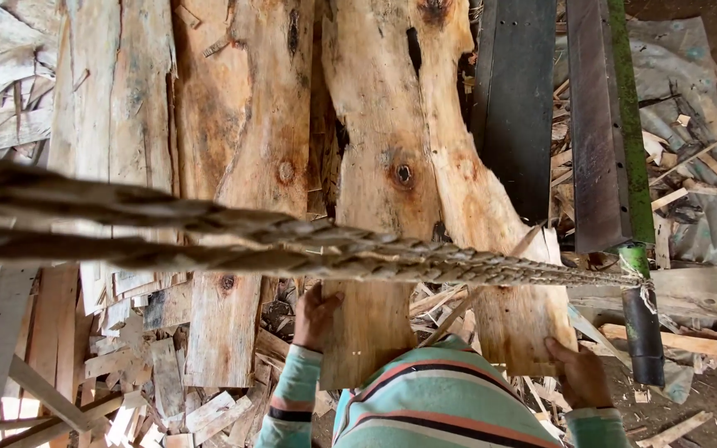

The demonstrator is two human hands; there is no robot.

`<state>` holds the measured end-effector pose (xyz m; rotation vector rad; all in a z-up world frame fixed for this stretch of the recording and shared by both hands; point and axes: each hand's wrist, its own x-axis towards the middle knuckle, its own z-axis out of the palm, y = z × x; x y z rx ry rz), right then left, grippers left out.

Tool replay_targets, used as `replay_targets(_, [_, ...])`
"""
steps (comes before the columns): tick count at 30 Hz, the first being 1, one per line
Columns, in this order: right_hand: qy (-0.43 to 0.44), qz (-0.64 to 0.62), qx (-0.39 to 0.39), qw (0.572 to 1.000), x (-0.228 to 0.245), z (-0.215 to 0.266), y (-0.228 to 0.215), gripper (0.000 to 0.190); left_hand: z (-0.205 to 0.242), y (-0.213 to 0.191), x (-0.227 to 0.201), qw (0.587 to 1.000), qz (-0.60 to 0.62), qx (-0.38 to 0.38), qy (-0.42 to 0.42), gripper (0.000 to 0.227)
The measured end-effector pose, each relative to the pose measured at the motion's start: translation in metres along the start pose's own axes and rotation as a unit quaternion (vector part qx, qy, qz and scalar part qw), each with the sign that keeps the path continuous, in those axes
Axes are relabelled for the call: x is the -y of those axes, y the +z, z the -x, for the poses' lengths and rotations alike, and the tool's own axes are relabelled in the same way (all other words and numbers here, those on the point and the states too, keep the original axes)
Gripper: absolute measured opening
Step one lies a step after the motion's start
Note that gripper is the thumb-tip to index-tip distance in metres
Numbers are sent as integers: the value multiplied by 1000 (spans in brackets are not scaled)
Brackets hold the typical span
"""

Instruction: The recorder selects thin wood sheets or bark, trims the edges using a manual lever-action cutting tool, and sorts the pieces into a stack.

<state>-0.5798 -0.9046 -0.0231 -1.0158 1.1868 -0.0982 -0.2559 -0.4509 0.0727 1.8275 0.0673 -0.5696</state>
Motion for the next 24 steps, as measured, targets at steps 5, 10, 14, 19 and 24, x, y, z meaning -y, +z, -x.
replay_targets(5, [31,211,-136,967,46,24,2,23,-34,-39,69,974,185,73,106,45])
replay_targets(10, [61,79,-53,994,-14,3,-94,25,-52,-67,82,989,135,26,59,42])
replay_targets(14, [93,80,9,992,-90,-26,-133,33,-94,-67,77,995,89,16,34,39])
replay_targets(19, [-15,-73,-2,997,-65,-21,-51,35,-132,-78,102,999,43,-20,9,36])
replay_targets(24, [-60,-66,-51,995,1,24,6,32,-89,-64,56,984,171,-4,50,35])
